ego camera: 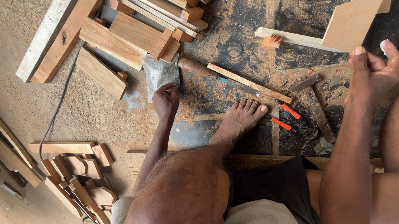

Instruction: The person assembles small wooden pieces by applying glue to a thin strip and attaching it to a larger shaped piece. They use a hammer to drive nails into the wood and pliers to trim excess nail length.

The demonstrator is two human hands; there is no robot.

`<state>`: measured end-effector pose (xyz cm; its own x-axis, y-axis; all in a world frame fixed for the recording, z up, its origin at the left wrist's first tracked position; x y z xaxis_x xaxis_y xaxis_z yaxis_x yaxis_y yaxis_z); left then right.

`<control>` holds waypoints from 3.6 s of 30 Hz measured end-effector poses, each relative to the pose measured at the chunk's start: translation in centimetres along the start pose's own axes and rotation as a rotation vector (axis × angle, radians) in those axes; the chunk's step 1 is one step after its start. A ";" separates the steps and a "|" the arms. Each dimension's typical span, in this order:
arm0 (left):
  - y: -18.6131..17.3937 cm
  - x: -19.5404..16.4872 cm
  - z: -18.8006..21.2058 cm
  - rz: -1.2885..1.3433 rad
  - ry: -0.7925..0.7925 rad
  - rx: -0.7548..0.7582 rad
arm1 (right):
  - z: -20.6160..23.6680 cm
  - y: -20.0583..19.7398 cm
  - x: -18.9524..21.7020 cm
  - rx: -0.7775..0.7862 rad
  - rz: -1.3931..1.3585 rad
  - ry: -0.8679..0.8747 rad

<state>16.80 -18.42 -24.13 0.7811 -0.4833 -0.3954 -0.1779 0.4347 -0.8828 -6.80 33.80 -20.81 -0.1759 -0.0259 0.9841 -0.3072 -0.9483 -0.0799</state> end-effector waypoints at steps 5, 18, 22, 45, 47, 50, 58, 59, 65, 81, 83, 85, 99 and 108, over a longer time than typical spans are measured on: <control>-1.5 -1.4 0.8 -0.172 0.147 -0.138 | 0.1 0.1 0.3 -0.017 0.024 0.014; 0.1 -2.0 -0.9 -0.318 0.193 -0.002 | 0.5 0.6 0.9 0.006 -0.027 -0.003; 0.9 -1.5 -1.4 -0.333 0.142 0.039 | 0.5 0.6 0.5 0.013 -0.059 -0.022; 3.3 -14.5 -2.1 -0.084 0.530 0.459 | 0.8 1.2 1.6 -0.048 -0.011 -0.018; 5.0 -16.9 -3.7 -0.118 0.602 0.380 | 0.9 1.2 1.6 -0.041 -0.049 -0.030; 5.9 -18.2 -4.3 -0.090 0.707 0.319 | 1.2 1.0 1.2 -0.053 -0.059 -0.006; 4.4 -17.8 -3.7 -0.014 0.712 0.315 | 1.8 1.2 1.0 -0.047 -0.078 -0.017; 3.7 -18.1 -3.3 0.056 0.727 0.331 | 1.9 1.2 0.9 -0.063 -0.060 -0.014; -2.4 -23.4 1.3 0.272 0.884 0.330 | 2.6 1.2 0.6 -0.030 -0.081 -0.077; 4.6 -39.3 10.4 0.616 1.422 0.510 | 3.9 2.2 1.3 -0.052 -0.057 -0.052; 5.2 -39.8 11.2 0.584 1.438 0.506 | 4.1 2.3 1.5 -0.041 -0.072 -0.071; 5.5 -40.1 11.5 0.563 1.432 0.524 | 4.2 2.3 1.6 -0.029 -0.086 -0.082; 6.9 -40.2 11.3 0.582 1.414 0.583 | 4.8 2.5 2.3 -0.020 -0.072 -0.073; 7.4 -40.1 11.2 0.520 1.445 0.558 | 4.7 2.5 2.4 -0.016 0.009 -0.084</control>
<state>-9.18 12.68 -12.00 -0.5256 -0.3342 -0.7823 0.2492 0.8188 -0.5172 -3.60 29.90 -17.88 -0.0998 -0.0613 0.9931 -0.3212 -0.9427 -0.0904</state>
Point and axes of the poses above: each hand's wrist, its own z-axis away from the middle knuckle, its own y-axis out of the palm, x = y × z, the point moved 4 cm from there along -z, towards the middle knuckle, and after that the axes turned 2 degrees about -x, right-handed, at the moved point
